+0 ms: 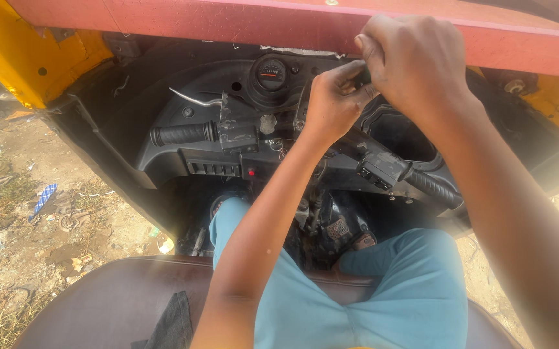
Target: The person unscrews and removes components from the dashboard of a vehicle using a screwdriver, handling wires and a small black plastic casing.
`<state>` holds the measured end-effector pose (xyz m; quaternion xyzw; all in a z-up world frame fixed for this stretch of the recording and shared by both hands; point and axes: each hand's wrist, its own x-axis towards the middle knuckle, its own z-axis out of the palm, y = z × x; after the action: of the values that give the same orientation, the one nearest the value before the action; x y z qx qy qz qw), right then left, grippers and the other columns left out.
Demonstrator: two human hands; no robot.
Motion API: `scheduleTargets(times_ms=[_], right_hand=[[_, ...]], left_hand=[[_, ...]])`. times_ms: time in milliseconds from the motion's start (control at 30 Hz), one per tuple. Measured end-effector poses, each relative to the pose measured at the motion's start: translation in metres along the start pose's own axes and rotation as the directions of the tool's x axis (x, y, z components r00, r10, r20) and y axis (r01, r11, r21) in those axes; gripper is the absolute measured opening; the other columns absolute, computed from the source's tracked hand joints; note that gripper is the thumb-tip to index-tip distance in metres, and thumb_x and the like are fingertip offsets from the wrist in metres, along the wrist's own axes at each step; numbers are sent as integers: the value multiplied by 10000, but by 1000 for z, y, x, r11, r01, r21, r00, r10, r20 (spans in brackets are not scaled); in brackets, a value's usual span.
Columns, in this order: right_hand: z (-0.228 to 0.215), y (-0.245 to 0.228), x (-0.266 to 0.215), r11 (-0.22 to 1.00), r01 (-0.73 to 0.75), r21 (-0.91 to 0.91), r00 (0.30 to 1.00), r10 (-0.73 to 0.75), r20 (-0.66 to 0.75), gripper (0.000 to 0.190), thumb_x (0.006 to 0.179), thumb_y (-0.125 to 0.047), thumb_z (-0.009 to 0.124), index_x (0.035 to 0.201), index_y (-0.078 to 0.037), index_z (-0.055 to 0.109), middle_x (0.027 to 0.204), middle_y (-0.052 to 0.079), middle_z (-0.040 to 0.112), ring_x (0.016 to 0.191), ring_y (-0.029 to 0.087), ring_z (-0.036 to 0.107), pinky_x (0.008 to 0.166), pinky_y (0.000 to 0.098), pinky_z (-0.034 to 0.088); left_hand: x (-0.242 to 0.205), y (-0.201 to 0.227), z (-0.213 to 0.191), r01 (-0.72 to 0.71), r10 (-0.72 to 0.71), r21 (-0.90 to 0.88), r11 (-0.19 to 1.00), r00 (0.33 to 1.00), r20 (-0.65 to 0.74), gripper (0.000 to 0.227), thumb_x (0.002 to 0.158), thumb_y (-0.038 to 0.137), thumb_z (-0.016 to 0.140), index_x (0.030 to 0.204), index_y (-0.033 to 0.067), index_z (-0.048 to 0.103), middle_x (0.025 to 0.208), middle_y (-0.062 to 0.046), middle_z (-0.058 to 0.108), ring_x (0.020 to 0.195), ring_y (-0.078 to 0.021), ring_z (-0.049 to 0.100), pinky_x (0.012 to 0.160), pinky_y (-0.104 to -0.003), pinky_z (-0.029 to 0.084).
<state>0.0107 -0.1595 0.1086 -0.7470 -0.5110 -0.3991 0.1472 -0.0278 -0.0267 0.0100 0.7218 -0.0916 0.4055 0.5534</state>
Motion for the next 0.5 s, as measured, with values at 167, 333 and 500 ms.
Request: scheduleTargets(times_ms=[167,333,500], right_hand=[[-8,10,3,907,186,378,977,-211,25,72,1028,-58,665,1038,5,698,951,158,694,888,357,666,776,449,527],[-20,8,4,946,192,261,975,-214,59,204,1046,-201,687,1063,3,688,871,143,695,796,338,676,735,438,521],[-10,7,3,979,-170,-110,963,189,194,584,963,-579,748,777,-26,720,577,153,617,534,344,622,553,442,500]], left_hand=[[0,5,-14,154,-163,83,984,981,109,277,947,102,756,1154,-62,675,772,-130,575,747,-152,507,706,-312,485],[0,-8,-16,73,-47,-149,986,984,172,226,980,84,671,1175,-33,676,975,-79,782,930,-114,745,866,-277,587],[-5,-9,1,-58,57,12,998,997,48,244,898,59,776,1114,-32,705,1000,-97,781,912,-141,745,842,-302,598]])
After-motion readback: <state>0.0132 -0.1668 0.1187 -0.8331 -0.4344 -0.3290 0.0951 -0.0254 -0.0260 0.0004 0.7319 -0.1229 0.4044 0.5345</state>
